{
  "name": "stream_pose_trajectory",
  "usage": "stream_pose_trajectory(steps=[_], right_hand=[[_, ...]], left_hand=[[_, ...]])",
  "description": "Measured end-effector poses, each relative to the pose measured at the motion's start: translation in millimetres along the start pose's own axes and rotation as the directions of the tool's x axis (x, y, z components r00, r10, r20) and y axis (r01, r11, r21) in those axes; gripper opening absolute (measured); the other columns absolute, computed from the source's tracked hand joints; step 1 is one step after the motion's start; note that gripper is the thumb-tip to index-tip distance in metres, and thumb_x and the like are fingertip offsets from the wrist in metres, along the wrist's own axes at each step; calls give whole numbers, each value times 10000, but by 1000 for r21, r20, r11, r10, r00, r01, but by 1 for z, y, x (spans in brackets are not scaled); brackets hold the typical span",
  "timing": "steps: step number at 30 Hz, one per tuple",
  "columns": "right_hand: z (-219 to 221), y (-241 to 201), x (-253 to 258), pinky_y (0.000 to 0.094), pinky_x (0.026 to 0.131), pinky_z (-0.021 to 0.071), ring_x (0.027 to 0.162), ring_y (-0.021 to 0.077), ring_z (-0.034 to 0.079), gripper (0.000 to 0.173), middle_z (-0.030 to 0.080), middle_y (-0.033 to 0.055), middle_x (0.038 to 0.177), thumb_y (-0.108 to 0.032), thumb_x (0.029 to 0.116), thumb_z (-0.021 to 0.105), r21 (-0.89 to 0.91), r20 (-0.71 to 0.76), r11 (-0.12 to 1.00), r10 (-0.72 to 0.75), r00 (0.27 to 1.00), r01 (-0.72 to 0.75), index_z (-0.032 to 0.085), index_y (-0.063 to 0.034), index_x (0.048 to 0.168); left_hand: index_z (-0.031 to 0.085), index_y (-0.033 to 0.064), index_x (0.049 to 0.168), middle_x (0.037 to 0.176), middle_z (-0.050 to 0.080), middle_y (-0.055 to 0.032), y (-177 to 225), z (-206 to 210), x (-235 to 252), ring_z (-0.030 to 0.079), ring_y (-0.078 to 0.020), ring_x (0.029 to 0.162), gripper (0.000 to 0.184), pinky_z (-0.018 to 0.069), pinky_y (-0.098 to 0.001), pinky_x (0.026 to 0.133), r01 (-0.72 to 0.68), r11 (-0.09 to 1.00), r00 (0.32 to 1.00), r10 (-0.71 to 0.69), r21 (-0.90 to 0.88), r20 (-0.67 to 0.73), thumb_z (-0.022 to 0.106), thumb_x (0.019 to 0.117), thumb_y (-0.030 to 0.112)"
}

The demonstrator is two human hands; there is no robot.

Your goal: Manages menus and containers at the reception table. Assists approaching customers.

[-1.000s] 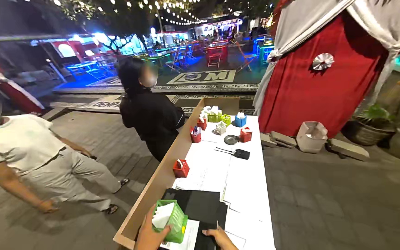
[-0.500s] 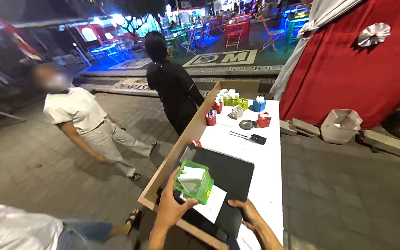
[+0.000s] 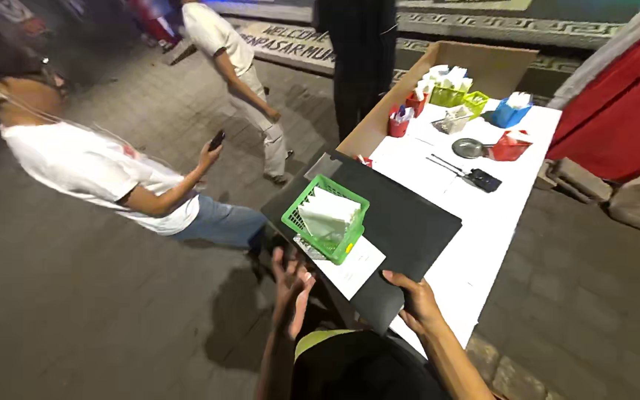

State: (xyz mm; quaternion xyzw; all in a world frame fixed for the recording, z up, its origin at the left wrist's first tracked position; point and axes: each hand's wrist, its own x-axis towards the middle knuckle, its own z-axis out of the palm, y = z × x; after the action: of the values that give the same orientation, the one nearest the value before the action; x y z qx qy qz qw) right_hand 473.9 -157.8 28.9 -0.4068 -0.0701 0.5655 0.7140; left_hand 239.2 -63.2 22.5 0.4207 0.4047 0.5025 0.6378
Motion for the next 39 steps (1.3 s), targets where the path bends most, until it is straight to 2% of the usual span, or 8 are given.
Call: stream_pose_trajectory(steps=[8,13,17,20,22,29,33,39], right_hand=[[30,57,-8,453,798,644,877,250,751,407,747,165,986,-49,795,804,-57,157,983,181,971,-174,621,8,1154],[45,86,-11,450,865,634,963,259,742,488,738,162,1080,-158,874,787,-337,208,925,256,944,-177,574,-5,1285],[60,90,11,310,986,582,1182,138,654,878,624,82,1363,-262,827,826,-676,247,698,-90,965,238,351,-44,1534],[94,76,38,370,1061,509,1369,252,498,1034,421,221,1544,-386,804,836,-731,490,287,-411,769,619,270,4,1576],[147,79,36,379,982,547,1275,254,569,839,542,203,1427,-385,837,807,-640,671,149,-367,644,753,446,4,1486],[293,214,60,423,1114,495,1368,225,517,1103,394,73,1616,-312,768,902,-507,846,413,406,346,756,242,-207,1646],[320,254,75,443,1087,509,1250,260,610,1179,554,161,1462,-169,655,966,-439,873,479,428,234,760,282,-72,1611],[337,271,91,465,1135,437,1251,297,584,1006,629,158,1335,-219,581,1011,-457,868,320,365,337,830,526,-35,1444]], left_hand=[[657,47,1116,1020,752,-127,-12,-7,-38,742,-222,941,337,620,-432,844,80,831,975,-179,-550,-128,693,785,101],[622,26,1095,997,750,-154,-11,-54,-47,745,-241,925,231,624,-441,824,24,797,947,-212,-604,-241,519,887,32],[632,48,1064,957,757,-121,3,-107,-50,746,-209,892,236,628,-415,798,-25,815,926,-200,-580,-321,454,909,47],[600,59,1044,888,751,-81,22,-149,-52,741,-161,822,257,631,-360,735,-60,836,866,-228,-545,-444,371,934,12],[601,70,1016,856,748,-57,34,-180,-53,737,-136,792,261,629,-337,707,-61,851,838,-240,-521,-489,364,925,6],[748,154,979,937,783,-38,38,-304,-62,751,-115,869,229,635,-332,783,-129,859,963,-11,-495,-270,525,926,152],[683,211,1061,946,772,86,35,-346,-55,720,-1,882,319,613,-222,789,-144,942,963,63,-304,-261,392,982,104],[565,54,1064,846,671,75,44,-382,-15,650,48,802,178,567,-178,774,56,997,952,-67,-44,-300,392,1024,58]])
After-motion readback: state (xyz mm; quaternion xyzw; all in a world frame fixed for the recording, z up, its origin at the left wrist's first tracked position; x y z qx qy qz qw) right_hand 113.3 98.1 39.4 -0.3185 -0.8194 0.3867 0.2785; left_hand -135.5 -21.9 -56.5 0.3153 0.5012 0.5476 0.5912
